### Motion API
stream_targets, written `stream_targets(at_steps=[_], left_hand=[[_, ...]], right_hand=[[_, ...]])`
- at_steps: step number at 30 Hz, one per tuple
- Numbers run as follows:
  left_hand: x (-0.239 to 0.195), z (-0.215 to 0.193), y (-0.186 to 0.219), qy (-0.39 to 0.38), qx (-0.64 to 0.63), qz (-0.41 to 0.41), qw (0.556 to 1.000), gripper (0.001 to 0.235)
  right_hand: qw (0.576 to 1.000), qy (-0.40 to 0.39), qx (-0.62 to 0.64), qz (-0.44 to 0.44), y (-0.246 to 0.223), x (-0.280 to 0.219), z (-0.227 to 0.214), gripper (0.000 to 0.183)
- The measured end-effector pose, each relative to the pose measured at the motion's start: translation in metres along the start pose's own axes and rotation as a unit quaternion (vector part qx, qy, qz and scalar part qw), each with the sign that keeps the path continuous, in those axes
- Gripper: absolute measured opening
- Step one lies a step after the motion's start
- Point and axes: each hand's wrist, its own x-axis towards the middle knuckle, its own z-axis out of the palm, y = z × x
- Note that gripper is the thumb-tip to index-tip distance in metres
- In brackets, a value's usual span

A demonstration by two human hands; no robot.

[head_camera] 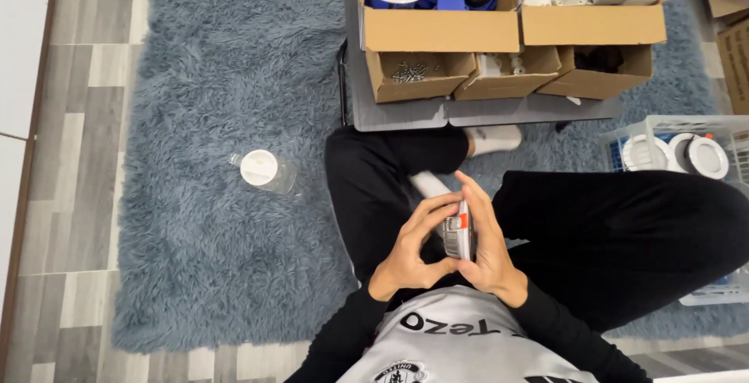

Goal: Assembling recessed LED light fixtures by snapping the light unit into the mounting ring and placing them into a storage crate.

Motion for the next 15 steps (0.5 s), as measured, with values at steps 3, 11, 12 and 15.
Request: stream_targets(at_steps=[3, 11, 12, 15], left_hand=[[0.002, -0.005, 0.007, -0.011, 0.006, 0.001, 1.000, 0.078], [0.007, 0.013, 0.010, -0.040, 0.009, 0.002, 0.999, 0.073], [0.005, 0.017, 0.006, -0.041, 0.012, 0.009, 0.999, 0.074], [0.008, 0.022, 0.002, -0.055, 0.006, 0.010, 0.998, 0.074]], right_hand=[[1.000, 0.003, 0.005, -0.026, 0.010, -0.006, 0.004, 0.114], [0.997, 0.036, -0.006, -0.061, 0.007, -0.015, -0.017, 0.116], [0.997, 0.040, 0.001, -0.058, 0.007, -0.017, -0.019, 0.116], [0.996, 0.062, 0.041, -0.045, 0.019, -0.031, -0.021, 0.118]])
